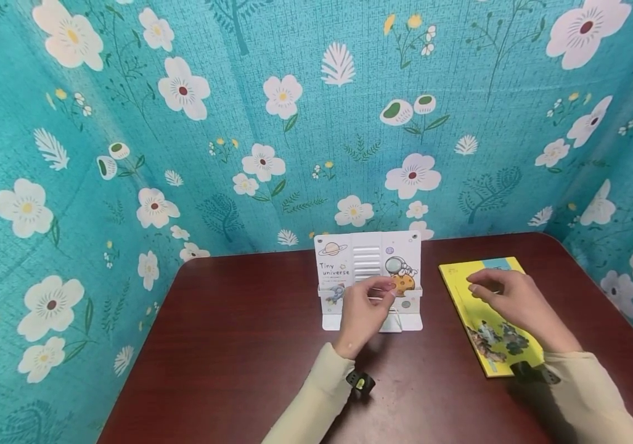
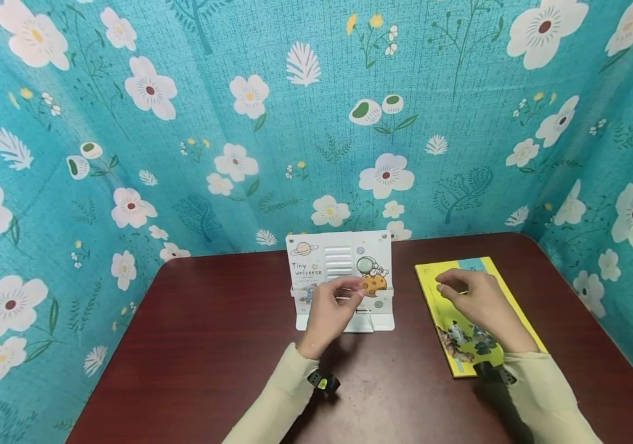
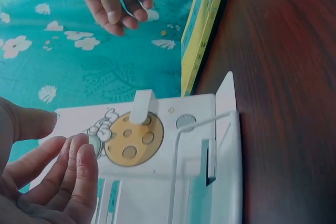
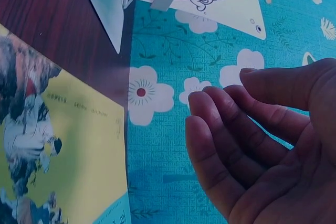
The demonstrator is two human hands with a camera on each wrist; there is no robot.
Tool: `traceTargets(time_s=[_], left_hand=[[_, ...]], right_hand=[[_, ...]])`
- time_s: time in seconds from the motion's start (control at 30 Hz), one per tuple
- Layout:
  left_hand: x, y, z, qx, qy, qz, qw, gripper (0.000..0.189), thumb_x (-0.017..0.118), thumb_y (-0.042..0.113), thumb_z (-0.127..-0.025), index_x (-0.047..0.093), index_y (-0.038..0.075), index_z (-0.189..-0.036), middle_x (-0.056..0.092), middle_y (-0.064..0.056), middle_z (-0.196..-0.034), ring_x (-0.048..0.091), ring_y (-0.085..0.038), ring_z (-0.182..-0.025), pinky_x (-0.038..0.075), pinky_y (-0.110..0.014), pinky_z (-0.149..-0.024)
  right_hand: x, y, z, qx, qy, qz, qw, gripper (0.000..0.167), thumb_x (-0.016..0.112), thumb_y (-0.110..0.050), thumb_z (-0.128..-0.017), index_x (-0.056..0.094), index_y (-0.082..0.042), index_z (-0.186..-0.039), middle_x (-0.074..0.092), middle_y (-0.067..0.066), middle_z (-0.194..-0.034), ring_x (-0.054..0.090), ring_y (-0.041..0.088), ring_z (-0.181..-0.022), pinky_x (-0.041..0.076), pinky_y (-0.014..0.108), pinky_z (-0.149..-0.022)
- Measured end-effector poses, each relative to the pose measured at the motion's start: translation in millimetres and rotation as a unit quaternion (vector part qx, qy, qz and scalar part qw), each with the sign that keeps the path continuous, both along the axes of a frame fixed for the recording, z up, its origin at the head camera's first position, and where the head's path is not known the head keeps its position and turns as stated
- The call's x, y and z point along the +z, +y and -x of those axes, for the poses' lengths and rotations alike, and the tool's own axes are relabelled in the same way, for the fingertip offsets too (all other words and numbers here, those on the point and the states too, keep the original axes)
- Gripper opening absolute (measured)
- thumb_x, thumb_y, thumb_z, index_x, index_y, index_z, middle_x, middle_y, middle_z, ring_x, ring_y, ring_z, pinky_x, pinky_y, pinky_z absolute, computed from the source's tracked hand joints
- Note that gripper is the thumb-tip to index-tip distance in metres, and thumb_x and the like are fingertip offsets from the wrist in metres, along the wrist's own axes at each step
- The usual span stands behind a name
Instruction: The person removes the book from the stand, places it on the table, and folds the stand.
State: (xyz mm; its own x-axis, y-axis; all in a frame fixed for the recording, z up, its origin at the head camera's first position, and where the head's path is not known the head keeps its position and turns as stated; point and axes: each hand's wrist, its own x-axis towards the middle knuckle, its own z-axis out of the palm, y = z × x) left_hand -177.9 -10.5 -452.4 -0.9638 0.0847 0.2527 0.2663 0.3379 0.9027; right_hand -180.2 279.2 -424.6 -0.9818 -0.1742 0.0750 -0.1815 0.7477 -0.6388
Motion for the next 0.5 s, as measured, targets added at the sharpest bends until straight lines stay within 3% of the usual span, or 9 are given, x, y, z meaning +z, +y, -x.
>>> traceTargets(time_s=[0.27, 0.5], left_hand=[[1.7, -13.9, 4.9, 0.031, 0.019, 0.0, 0.9993, 0.023, 0.075, 0.008, -0.093, 0.078, 0.005, -0.116, 0.081, -0.008, -0.1, 0.077, -0.01, -0.086, 0.06, -0.015, -0.075], [0.4, -25.8, 4.9, 0.053, 0.019, -0.002, 0.9984, 0.021, 0.075, 0.009, -0.093, 0.079, 0.006, -0.113, 0.08, -0.007, -0.098, 0.077, -0.009, -0.086, 0.061, -0.016, -0.076]], right_hand=[[0.0, -13, 10.2, 0.004, 0.007, 0.009, 0.9999, 0.031, 0.071, -0.017, -0.099, 0.071, 0.004, -0.122, 0.076, 0.023, -0.112, 0.075, 0.027, -0.091, 0.058, 0.027, -0.069], [-5.7, -21, 12.2, -0.003, -0.012, 0.01, 0.9999, 0.032, 0.07, -0.017, -0.099, 0.071, 0.003, -0.123, 0.076, 0.023, -0.114, 0.074, 0.028, -0.092, 0.058, 0.03, -0.07]])
